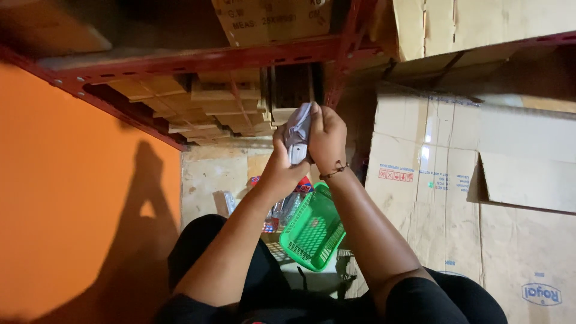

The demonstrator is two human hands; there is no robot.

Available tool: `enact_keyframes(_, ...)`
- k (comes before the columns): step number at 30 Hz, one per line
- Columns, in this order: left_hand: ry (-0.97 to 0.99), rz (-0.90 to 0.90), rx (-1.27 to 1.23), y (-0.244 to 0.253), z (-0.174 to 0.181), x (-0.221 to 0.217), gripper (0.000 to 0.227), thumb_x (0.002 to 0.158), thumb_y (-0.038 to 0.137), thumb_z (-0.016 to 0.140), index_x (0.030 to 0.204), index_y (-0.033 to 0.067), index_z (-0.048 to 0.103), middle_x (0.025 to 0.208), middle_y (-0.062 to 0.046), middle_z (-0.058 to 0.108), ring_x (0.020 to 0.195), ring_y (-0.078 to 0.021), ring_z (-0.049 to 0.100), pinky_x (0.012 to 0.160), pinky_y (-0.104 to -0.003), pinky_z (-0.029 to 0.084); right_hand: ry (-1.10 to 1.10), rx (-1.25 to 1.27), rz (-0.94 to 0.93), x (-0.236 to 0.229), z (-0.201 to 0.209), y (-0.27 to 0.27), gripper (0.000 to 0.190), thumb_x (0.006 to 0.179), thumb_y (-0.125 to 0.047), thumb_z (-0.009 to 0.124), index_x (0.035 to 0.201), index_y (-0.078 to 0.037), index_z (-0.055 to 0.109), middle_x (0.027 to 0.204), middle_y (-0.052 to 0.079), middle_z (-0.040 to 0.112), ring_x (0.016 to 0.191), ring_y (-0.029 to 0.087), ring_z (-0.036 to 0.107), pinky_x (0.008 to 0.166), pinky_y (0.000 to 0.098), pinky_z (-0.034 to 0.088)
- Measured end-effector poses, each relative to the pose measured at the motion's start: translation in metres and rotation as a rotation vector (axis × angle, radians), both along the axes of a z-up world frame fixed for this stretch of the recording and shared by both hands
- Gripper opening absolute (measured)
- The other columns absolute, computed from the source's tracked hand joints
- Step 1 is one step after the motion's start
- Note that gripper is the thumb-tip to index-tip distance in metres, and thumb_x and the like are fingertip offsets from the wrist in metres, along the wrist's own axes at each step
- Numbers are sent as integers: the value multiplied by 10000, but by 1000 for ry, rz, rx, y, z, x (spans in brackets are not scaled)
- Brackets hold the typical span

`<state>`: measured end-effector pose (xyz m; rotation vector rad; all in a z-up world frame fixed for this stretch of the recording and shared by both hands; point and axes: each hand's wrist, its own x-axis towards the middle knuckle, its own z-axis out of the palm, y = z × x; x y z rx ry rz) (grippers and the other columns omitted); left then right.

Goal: The person sits on the floor and wipes small packaged hardware items with a cloth, one at a time, then places them into a green basket. The person repeats this process for multiple items, handling each package individually and arranging them in the basket.

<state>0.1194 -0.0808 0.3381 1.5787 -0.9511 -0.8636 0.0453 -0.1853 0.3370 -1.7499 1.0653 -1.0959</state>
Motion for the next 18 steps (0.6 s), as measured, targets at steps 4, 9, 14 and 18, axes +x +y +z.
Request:
enact_keyframes(4,-2,-61,56,3,14,12,962,792,65,606,1599,106,86,1352,-282,554,1243,-438,591,1011,-525,497,-300,364,-60,13,-30,-6,294,1053,-237,573,844,-71,696,641,-4,583,622,116,528,557,247,436)
enact_keyframes(9,-8,-124,185,9,33,8,1059,790,120,602,1644,122,-23,1465,-366,473,1331,-542,506,1075,-565,449,-582,793,-107,11,-39,-14,348,1027,-276,587,804,-22,669,714,30,562,638,127,463,586,260,379)
enact_keyframes(14,4,-51,189,8,32,4,1060,759,96,607,1654,183,46,1400,-304,566,1294,-459,572,1029,-509,486,-275,876,-263,16,-22,-7,536,962,-480,652,1149,16,734,1133,228,707,1120,286,658,957,443,528)
enact_keyframes(18,8,-53,264,12,18,5,1020,739,157,601,1622,127,91,1471,-339,476,1302,-467,554,1078,-571,453,-997,1043,-359,2,-56,-43,303,1020,-232,621,808,-16,637,709,74,658,601,199,643,573,302,525)
